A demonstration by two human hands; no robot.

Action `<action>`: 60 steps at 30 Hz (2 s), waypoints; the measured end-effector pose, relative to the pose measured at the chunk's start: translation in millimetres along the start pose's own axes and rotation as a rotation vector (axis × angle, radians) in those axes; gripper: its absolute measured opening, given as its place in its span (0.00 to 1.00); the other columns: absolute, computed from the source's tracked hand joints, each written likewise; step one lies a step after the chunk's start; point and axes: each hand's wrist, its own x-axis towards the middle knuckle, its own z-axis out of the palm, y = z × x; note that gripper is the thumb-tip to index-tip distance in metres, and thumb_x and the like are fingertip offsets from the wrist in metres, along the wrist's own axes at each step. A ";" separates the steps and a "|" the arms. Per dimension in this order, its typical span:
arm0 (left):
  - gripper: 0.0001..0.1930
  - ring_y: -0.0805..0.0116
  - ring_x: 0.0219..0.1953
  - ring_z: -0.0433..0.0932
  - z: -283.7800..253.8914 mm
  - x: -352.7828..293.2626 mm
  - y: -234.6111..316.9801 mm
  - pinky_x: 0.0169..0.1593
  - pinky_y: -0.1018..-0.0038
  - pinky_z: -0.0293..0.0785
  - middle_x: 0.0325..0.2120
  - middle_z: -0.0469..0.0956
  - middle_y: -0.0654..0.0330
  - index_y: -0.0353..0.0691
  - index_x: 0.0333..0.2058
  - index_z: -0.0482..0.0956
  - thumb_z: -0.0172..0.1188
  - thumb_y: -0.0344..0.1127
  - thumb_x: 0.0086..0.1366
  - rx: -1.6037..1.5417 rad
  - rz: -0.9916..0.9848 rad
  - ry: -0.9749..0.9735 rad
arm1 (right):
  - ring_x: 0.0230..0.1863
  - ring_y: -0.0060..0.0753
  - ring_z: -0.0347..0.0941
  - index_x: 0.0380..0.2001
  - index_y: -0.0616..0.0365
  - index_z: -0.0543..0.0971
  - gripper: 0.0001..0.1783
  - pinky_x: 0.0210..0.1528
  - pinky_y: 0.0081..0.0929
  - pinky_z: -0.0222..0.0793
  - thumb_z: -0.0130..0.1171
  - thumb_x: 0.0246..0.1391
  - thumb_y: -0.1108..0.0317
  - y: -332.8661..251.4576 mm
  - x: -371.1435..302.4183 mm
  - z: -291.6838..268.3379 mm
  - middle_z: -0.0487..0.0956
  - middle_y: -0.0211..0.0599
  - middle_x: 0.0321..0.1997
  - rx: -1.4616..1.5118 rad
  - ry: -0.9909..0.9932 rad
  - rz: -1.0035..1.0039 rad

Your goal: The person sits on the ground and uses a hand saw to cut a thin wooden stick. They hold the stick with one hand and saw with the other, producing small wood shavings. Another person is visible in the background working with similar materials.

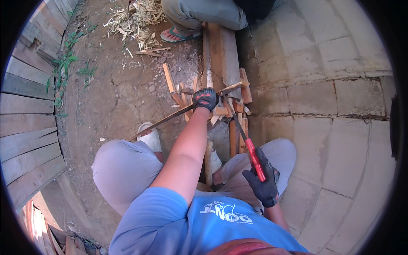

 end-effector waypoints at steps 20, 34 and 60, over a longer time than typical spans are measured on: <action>0.15 0.46 0.43 0.90 -0.2 0.1 4.7 0.48 0.53 0.85 0.41 0.89 0.47 0.44 0.41 0.91 0.60 0.44 0.66 -0.035 -0.023 0.002 | 0.53 0.56 0.85 0.64 0.55 0.81 0.23 0.54 0.46 0.80 0.60 0.70 0.61 -24.5 105.3 48.6 0.86 0.53 0.54 -0.045 0.287 -0.238; 0.16 0.46 0.43 0.90 -8.4 -6.3 11.3 0.48 0.52 0.85 0.40 0.89 0.47 0.43 0.39 0.92 0.58 0.44 0.67 -0.007 -0.054 0.043 | 0.51 0.54 0.85 0.59 0.52 0.85 0.21 0.54 0.44 0.79 0.63 0.66 0.59 -7.6 166.3 46.5 0.87 0.52 0.50 -0.014 0.328 -0.316; 0.16 0.45 0.50 0.88 -8.8 -15.3 27.5 0.52 0.53 0.82 0.45 0.88 0.46 0.43 0.45 0.89 0.60 0.42 0.65 0.022 -0.130 0.025 | 0.53 0.53 0.83 0.61 0.51 0.83 0.21 0.54 0.45 0.78 0.63 0.66 0.61 4.7 162.0 38.2 0.86 0.47 0.54 -0.016 0.237 -0.372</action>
